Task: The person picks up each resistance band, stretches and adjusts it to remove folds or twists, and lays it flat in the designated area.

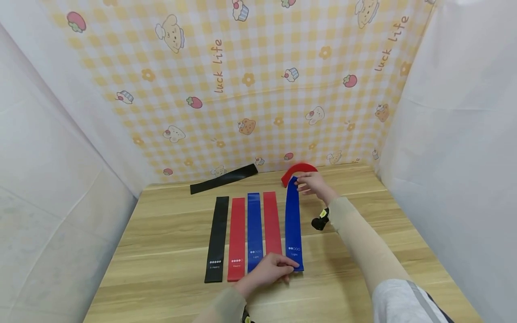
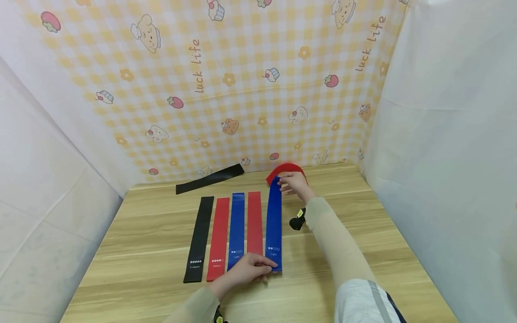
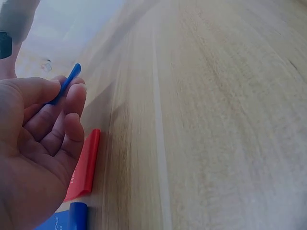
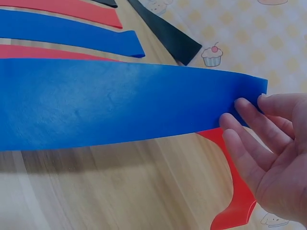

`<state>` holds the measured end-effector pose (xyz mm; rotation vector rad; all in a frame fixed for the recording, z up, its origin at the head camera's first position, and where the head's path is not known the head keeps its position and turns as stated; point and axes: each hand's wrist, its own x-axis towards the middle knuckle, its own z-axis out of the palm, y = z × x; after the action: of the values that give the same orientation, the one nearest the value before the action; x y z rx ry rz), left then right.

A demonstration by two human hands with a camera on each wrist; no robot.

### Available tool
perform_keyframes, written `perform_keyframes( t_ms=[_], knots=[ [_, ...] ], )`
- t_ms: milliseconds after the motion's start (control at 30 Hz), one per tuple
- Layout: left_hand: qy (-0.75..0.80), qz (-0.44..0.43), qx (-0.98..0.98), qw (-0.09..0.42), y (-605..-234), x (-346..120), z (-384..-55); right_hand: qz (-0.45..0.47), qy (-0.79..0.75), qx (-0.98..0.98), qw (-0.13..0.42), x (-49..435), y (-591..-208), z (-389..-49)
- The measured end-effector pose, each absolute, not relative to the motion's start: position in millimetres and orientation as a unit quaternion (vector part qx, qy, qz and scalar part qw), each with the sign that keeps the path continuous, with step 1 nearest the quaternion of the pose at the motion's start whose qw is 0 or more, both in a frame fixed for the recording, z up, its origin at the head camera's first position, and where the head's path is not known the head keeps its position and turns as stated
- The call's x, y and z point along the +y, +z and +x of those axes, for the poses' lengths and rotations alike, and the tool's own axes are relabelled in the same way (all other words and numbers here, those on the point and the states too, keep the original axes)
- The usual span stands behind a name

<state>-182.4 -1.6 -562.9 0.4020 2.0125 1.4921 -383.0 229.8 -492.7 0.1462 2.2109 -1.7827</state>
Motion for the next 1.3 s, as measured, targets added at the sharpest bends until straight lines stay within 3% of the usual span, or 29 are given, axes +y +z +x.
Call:
perform_keyframes(
  t_ms=[767,1300],
  knots=[
    [0.583,0.149,0.739,0.304,-569,9,-182,0.061,-0.631,0.762,0.127,223,-506,-378],
    [0.593,0.136,0.729,0.315,-570,10,-183,0.062,-0.644,0.758,0.081,216,-514,-378]
  ],
)
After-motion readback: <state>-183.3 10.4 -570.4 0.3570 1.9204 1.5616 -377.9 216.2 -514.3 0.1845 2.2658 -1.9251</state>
